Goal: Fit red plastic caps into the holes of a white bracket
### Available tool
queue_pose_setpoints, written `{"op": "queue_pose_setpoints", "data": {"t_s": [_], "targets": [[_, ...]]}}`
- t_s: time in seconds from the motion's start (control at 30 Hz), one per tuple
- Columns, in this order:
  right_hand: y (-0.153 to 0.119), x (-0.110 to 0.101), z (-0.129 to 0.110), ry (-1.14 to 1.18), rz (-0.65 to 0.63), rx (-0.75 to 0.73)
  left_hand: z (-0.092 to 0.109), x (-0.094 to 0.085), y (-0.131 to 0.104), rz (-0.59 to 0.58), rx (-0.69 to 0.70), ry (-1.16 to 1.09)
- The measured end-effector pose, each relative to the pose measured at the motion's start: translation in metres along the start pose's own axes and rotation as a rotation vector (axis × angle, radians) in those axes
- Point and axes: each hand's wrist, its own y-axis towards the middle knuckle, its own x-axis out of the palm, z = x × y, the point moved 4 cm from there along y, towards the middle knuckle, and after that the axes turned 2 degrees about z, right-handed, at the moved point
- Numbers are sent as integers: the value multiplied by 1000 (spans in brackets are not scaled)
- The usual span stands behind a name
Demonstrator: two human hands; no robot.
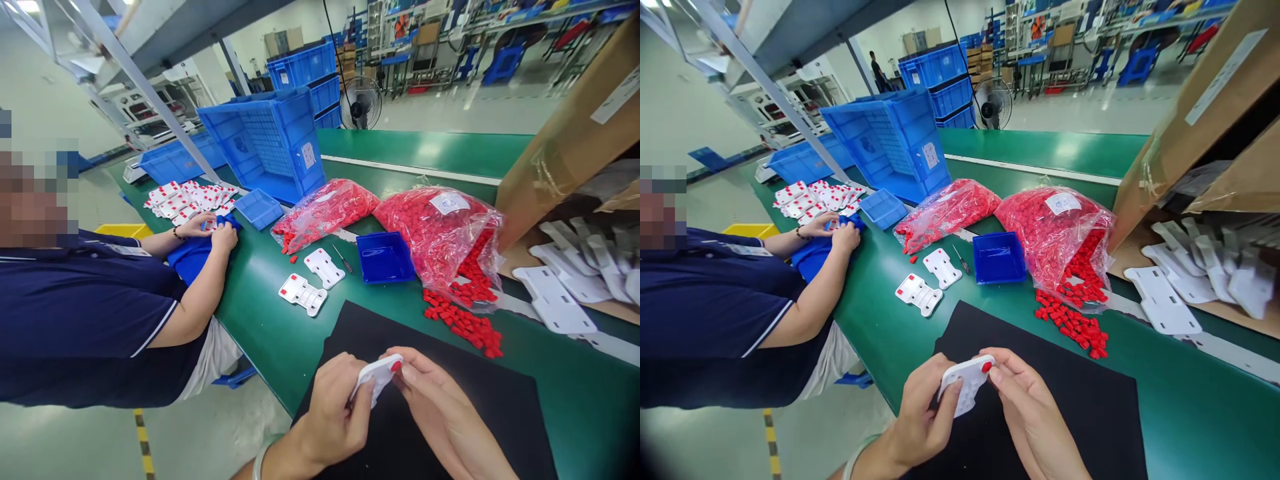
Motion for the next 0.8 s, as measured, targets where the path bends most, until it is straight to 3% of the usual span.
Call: {"op": "queue_pose_setpoints", "data": {"t_s": [0.17, 0.37, 0.43, 0.63, 0.8], "targets": [[-3, 6, 2, 141, 70, -1, 5, 4, -7, 0, 173, 133], [-7, 13, 4, 162, 107, -31, 6, 5, -13, -2, 266, 194], [-7, 13, 4, 149, 102, -40, 4, 3, -12, -5, 218, 144], [-8, 1, 1, -163, 62, -15, -8, -6, -1, -22, -164, -125], [-6, -3, -6, -428, 64, -97, -3, -8, -2, -52, -164, -122]]}}
